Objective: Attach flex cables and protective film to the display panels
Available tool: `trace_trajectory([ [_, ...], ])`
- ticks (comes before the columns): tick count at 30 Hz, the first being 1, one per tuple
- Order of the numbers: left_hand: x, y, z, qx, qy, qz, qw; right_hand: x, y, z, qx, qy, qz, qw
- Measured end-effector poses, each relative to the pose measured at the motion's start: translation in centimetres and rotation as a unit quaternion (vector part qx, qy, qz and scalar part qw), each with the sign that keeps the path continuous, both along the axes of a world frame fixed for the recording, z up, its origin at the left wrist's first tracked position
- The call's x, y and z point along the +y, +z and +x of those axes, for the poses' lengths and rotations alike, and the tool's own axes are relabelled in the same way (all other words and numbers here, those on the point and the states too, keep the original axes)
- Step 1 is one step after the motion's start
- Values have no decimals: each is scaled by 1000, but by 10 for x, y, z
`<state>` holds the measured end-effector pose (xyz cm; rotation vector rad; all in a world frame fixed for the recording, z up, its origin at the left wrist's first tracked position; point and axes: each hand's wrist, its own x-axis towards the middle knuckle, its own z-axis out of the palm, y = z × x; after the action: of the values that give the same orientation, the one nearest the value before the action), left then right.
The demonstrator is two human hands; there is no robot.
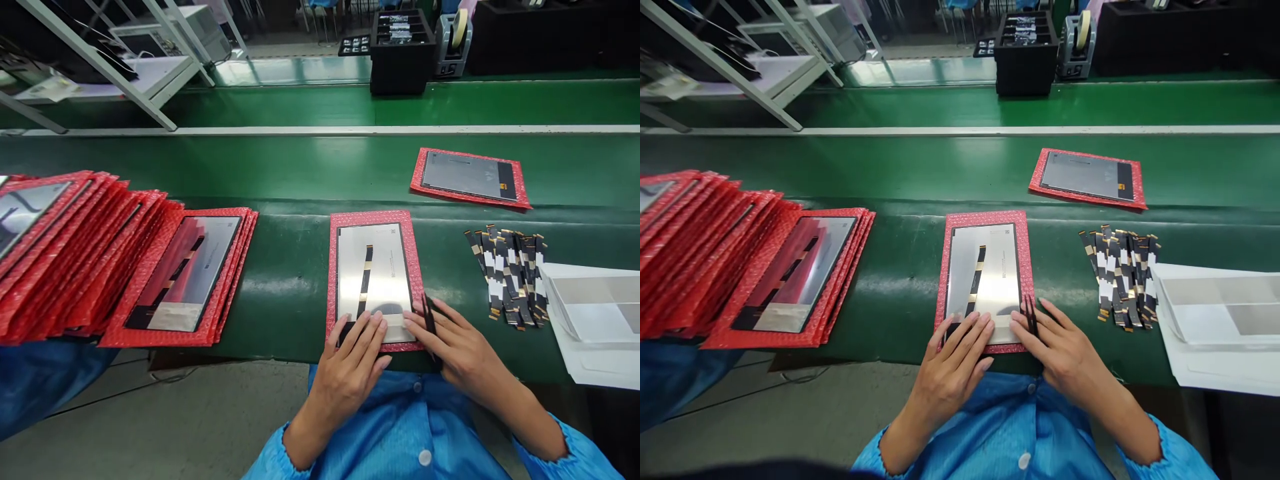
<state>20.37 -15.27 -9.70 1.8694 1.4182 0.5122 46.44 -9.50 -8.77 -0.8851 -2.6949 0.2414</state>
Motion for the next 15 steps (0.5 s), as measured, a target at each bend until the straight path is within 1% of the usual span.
trace_trajectory([
  [4,-3,-3,-4,-19,21,19,999,-1,-4,9,25,-53,25,998],
  [5,-3,-4,-4,-15,20,20,1000,-2,-4,8,32,-50,27,998],
  [7,-4,-6,-4,-3,18,20,1000,-4,-2,3,31,-15,27,999],
  [10,-5,-6,-5,-6,33,18,999,-6,-1,-7,-9,42,19,999],
  [12,-5,-6,-5,-13,47,19,999,-6,-2,-10,-21,45,17,999],
  [15,-7,-6,-6,-6,60,22,998,-7,-6,-9,5,22,9,1000],
])
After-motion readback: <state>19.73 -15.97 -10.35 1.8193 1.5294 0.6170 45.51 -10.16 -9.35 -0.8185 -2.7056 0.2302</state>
